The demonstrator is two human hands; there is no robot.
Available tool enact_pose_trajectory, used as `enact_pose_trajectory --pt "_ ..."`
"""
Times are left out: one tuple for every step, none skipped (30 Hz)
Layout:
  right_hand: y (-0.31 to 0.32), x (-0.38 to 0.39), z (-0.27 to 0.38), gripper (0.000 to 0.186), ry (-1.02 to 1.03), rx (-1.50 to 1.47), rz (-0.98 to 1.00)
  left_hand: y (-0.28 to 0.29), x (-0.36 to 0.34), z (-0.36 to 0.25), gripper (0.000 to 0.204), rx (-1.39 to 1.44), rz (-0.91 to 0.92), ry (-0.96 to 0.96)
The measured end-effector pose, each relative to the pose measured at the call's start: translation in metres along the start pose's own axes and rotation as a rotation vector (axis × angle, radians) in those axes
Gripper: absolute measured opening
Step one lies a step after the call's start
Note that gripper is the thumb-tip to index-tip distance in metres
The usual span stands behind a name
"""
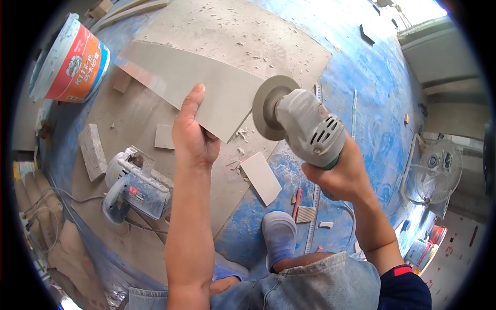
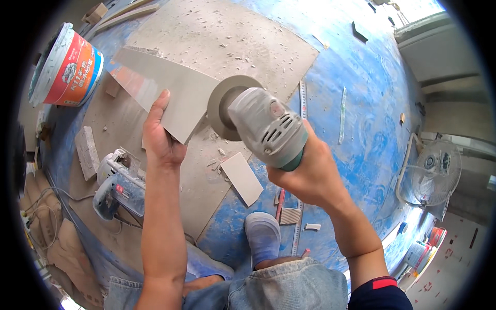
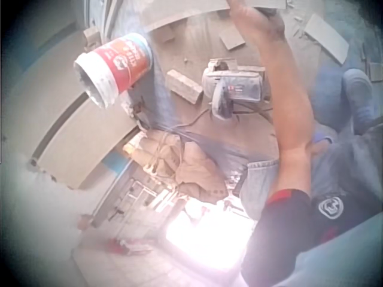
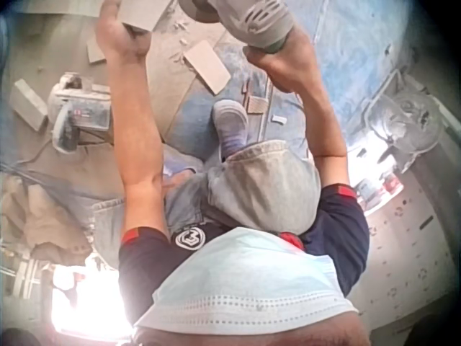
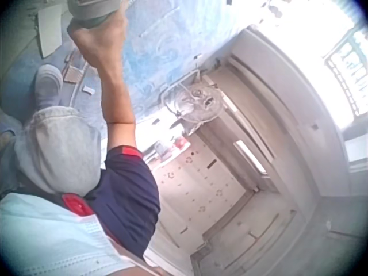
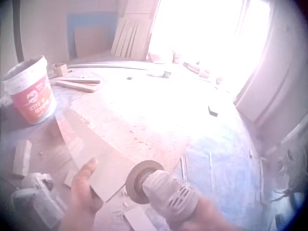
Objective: The person tests a tile against a wall corner, trims the tile using an angle grinder, and applies mortar onto the tile with a trowel.
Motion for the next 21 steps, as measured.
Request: enact_pose_trajectory --pt "-0.003 0.003 0.003 0.054 -0.009 0.023 0.013 0.001 -0.001 0.002 0.037 -0.001 -0.001 0.001" --pt "-0.005 0.006 0.005 0.053 -0.017 0.045 0.029 0.001 -0.002 0.003 0.037 -0.004 -0.003 0.0" --pt "-0.006 0.009 0.004 0.053 -0.018 0.044 0.029 0.002 -0.002 0.004 0.037 0.003 -0.002 -0.004" --pt "-0.008 0.013 0.003 0.057 -0.047 0.105 0.073 0.003 -0.003 0.004 0.037 0.005 -0.002 -0.006" --pt "-0.01 0.016 0.002 0.061 -0.076 0.166 0.117 0.003 -0.003 0.004 0.037 0.009 -0.001 -0.007" --pt "-0.012 0.019 0.004 0.058 -0.061 0.178 0.125 0.003 -0.003 0.005 0.037 0.009 0.01 -0.005" --pt "-0.013 0.021 0.006 0.058 -0.062 0.178 0.125 0.003 -0.003 0.005 0.037 0.01 0.015 -0.004" --pt "-0.015 0.022 0.008 0.055 -0.02 0.173 0.123 0.003 -0.003 0.004 0.037 0.008 0.02 -0.004" --pt "-0.017 0.022 0.01 0.053 0.023 0.168 0.12 0.004 -0.004 0.004 0.037 0.02 0.02 0.01" --pt "-0.017 0.022 0.01 0.053 0.024 0.166 0.124 0.004 -0.003 0.004 0.037 0.026 0.018 0.016" --pt "-0.016 0.021 0.009 0.054 0.029 0.162 0.108 0.003 -0.004 0.005 0.037 0.035 0.02 0.026" --pt "-0.015 0.02 0.008 0.054 0.033 0.158 0.093 0.002 -0.003 0.006 0.037 0.037 0.013 0.01" --pt "-0.014 0.019 0.006 0.054 0.033 0.16 0.093 0.001 -0.003 0.006 0.036 0.038 0.006 -0.006" --pt "-0.013 0.017 0.006 0.055 0.047 0.166 0.06 0.0 -0.003 0.004 0.036 0.038 0.005 -0.007" --pt "-0.012 0.015 0.006 0.055 0.06 0.171 0.027 0.0 -0.003 0.003 0.036 0.027 0.002 -0.008" --pt "-0.012 0.014 0.006 0.055 0.078 0.183 0.013 0.0 -0.002 0.001 0.037 0.017 0.0 -0.008" --pt "-0.012 0.014 0.006 0.055 0.079 0.183 0.015 0.0 -0.002 0.001 0.037 0.017 -0.001 -0.009" --pt "-0.013 0.015 0.006 0.055 0.052 0.168 0.025 0.0 -0.001 0.001 0.037 0.005 -0.012 -0.012" --pt "-0.013 0.015 0.006 0.054 0.025 0.154 0.034 0.0 0.0 0.001 0.037 -0.006 -0.022 -0.015" --pt "-0.014 0.017 0.006 0.054 0.024 0.156 0.035 0.001 0.0 0.001 0.037 -0.005 -0.023 -0.014" --pt "-0.016 0.019 0.007 0.054 0.018 0.167 0.087 0.003 -0.001 0.002 0.037 0.006 -0.017 -0.01"
Point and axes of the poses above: each hand's wrist, its own x-axis away from the middle knuckle, its own y-axis out of the back of the hand, z = x × y, the point moved 2 cm from there along -x, towards the middle knuckle, and after that the axes turned 6 degrees about -y, right-handed, at the moved point
